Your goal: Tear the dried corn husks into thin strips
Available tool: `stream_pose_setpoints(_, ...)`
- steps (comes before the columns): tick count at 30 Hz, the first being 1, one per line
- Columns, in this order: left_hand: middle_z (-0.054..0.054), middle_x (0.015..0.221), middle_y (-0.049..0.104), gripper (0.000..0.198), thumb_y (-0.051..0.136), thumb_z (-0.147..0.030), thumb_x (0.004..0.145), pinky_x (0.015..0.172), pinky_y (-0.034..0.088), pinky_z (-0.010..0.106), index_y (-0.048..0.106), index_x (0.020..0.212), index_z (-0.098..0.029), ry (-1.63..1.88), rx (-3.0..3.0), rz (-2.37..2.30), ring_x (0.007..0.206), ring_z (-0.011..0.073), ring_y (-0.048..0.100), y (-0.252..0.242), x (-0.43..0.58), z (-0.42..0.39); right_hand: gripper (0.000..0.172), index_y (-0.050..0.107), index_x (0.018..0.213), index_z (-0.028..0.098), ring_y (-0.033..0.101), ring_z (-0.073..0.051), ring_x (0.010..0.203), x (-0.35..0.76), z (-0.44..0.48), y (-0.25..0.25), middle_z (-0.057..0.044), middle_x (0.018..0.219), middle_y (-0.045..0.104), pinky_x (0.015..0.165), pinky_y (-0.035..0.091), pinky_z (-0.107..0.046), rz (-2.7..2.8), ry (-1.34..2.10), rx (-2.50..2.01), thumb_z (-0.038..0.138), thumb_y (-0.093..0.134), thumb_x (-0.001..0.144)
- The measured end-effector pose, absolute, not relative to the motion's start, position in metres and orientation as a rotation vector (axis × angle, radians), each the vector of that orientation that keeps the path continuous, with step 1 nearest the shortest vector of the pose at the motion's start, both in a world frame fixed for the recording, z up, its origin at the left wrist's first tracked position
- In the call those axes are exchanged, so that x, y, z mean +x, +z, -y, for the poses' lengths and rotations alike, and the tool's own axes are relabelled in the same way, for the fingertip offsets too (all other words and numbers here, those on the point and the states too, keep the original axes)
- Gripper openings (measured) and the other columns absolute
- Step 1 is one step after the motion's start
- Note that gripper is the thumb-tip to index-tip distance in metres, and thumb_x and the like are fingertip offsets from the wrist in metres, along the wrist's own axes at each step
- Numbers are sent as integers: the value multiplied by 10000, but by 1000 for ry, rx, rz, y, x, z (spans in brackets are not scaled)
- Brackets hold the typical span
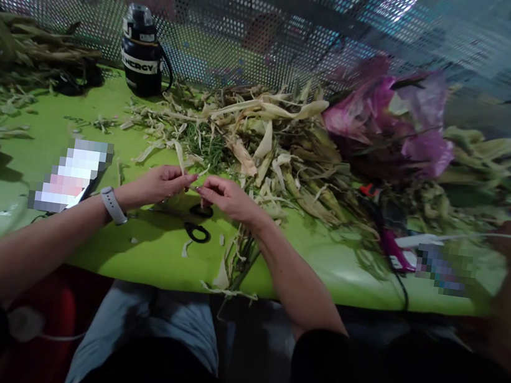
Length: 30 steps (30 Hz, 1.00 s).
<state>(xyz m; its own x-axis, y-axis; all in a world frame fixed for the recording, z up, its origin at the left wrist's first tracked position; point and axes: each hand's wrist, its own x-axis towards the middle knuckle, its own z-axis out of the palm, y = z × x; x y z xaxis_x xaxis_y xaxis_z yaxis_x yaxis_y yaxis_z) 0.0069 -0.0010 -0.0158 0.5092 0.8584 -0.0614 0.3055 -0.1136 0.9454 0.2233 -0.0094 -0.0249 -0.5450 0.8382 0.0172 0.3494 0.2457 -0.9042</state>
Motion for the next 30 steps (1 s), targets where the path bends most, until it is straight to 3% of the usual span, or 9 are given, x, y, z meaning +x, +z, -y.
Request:
stream_pose_setpoints(6,-47,581,439,366,610,-548,905,435,273,210,595,887,-183,531,1607,-806,470,83,364,-15,-1,-2,432,582,768,182,537,-131,612,228,5,-24,2,664,610,606,430,-281,2038,1234,-1079,603,625,851)
stream_pose_setpoints(9,-23,662,528,339,599,-509,926,491,353,207,599,999,-178,562,1624,-712,541,94,455,-13,-1,-3,383,607,769,181,552,-148,662,231,11,-15,-16,710,619,637,454,-302,1955,867,-1141,551,633,866)
stream_pose_setpoints(12,-5,717,565,321,574,-474,949,569,417,214,612,978,-157,565,1719,-685,613,99,511,-11,3,0,253,666,886,189,616,-208,939,233,18,-5,-72,940,679,884,490,-395,1806,307,-1090,433,607,918)
stream_pose_setpoints(14,-3,717,564,317,557,-457,959,575,420,212,616,934,-147,519,1790,-687,612,95,505,-9,7,4,235,701,985,203,597,-239,1120,231,20,-5,-93,1087,692,1033,438,-457,1851,174,-1031,406,591,941)
stream_pose_setpoints(20,-19,685,510,325,541,-454,962,505,357,199,648,1007,-150,502,1846,-651,554,81,428,-10,12,12,288,759,994,263,617,-209,1160,218,14,-25,-62,1143,711,1053,475,-427,1985,661,-876,500,609,930)
stream_pose_setpoints(25,-45,575,418,375,549,-487,948,449,260,197,623,794,-153,468,1800,-688,484,66,332,-5,13,14,227,755,893,247,647,-177,1008,210,18,-28,-41,1014,689,952,526,-367,1742,779,-842,462,685,884)
stream_pose_setpoints(28,-43,544,417,418,601,-492,912,444,266,194,550,664,-160,426,1780,-660,471,60,333,-2,14,15,227,741,838,231,641,-166,942,204,21,-26,-30,948,671,904,522,-344,1690,766,-879,449,690,881)
stream_pose_setpoints(30,-35,543,455,406,624,-498,896,453,300,190,572,679,-159,412,1728,-647,476,64,375,-3,15,14,260,728,812,217,635,-161,905,203,21,-24,-29,917,665,865,513,-327,1679,782,-892,467,694,872)
